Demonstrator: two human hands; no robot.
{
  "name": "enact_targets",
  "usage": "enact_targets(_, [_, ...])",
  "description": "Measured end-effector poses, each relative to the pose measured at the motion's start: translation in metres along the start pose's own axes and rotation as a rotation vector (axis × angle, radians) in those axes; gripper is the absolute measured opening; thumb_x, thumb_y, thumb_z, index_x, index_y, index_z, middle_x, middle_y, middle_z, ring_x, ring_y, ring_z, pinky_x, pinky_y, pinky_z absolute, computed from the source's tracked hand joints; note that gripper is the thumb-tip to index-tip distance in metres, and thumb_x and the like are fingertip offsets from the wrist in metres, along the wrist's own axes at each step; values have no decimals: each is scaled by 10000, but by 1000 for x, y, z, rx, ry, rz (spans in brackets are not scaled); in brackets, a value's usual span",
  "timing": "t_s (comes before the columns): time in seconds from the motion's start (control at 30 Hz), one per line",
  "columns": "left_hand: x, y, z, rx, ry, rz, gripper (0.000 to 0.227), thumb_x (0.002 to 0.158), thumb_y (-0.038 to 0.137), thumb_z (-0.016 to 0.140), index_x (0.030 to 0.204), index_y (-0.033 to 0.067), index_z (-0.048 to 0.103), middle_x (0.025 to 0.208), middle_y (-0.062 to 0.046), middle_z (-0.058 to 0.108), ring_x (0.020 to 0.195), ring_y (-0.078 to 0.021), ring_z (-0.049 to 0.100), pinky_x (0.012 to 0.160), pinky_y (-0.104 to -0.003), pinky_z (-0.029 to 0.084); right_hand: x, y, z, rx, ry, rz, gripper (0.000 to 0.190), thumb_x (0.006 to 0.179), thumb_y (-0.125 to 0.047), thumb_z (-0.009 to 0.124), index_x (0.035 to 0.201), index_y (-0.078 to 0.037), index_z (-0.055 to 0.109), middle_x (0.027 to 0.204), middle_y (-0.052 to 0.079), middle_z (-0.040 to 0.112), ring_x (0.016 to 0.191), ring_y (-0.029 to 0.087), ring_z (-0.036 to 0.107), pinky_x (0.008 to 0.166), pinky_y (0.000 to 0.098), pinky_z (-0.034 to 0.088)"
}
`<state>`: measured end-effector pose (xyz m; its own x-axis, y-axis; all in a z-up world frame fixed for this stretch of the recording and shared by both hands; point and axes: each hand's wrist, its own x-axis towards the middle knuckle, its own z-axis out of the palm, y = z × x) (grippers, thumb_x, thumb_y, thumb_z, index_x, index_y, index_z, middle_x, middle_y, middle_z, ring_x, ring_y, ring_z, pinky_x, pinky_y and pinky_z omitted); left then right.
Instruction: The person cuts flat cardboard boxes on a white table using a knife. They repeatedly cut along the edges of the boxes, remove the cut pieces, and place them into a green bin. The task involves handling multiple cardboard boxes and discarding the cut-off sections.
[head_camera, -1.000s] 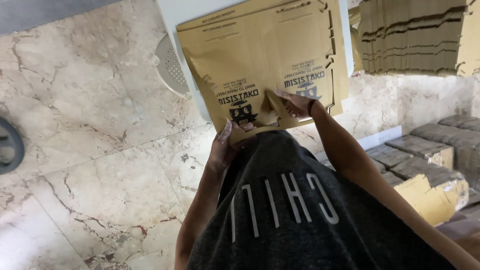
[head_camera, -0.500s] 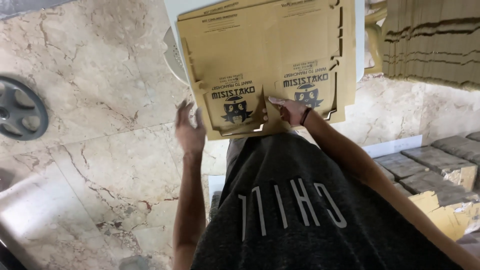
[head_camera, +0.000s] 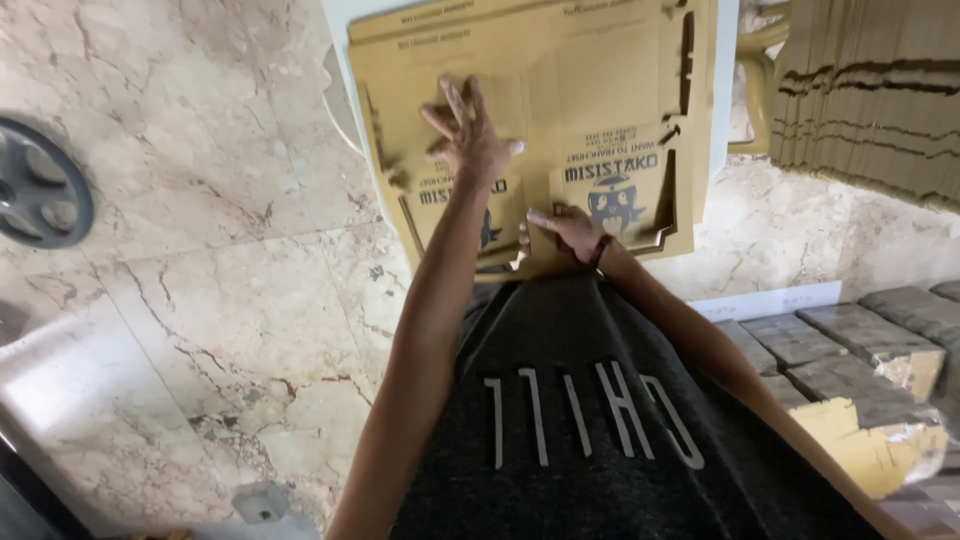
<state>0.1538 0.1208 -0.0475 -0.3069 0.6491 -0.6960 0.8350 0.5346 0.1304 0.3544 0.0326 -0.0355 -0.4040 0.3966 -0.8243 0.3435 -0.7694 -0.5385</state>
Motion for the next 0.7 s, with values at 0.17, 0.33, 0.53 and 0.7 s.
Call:
enact_targets(0.17, [-6, 11, 17, -332, -70, -108, 1338, 894, 211, 881, 1575, 349, -263, 1619, -50, -416, 1410, -519, -403, 974, -898, -17, -2, 19, -10, -258, 166, 113, 346, 913, -481, 682, 1059, -194, 809, 1257, 51, 761, 1156, 205, 699, 978, 328, 514])
enact_targets(0.33, [-16, 22, 4, -391, -102, -184, 1295, 821, 4, 745, 1585, 379, -232, 1583, -45, -469, 1440, -510, -394, 989, -925, 63, -34, -29, 13, -215, 69, -77, 294, 1028, -245, 599, 950, -6, 751, 772, 102, 785, 740, 170, 769, 740, 287, 588])
enact_targets(0.53, [-6, 17, 10, -343, -126, -144, 1295, 890, 75, 807, 1584, 361, -248, 1571, -51, -483, 1430, -561, -380, 969, -930, 144, -25, -35, -3, 341, -97, 248, 287, 1019, -279, 618, 1031, -3, 695, 854, 171, 719, 780, 311, 722, 834, 413, 597])
enact_targets(0.7, [-5, 1, 13, -368, -172, -54, 1133, 837, -145, 527, 1608, 324, -159, 1674, -73, -328, 1473, -618, -278, 680, -339, 693, 7, -43, -9, 680, -260, 329, 374, 1108, -394, 412, 1107, -67, 594, 1025, 154, 642, 991, 322, 642, 922, 483, 548])
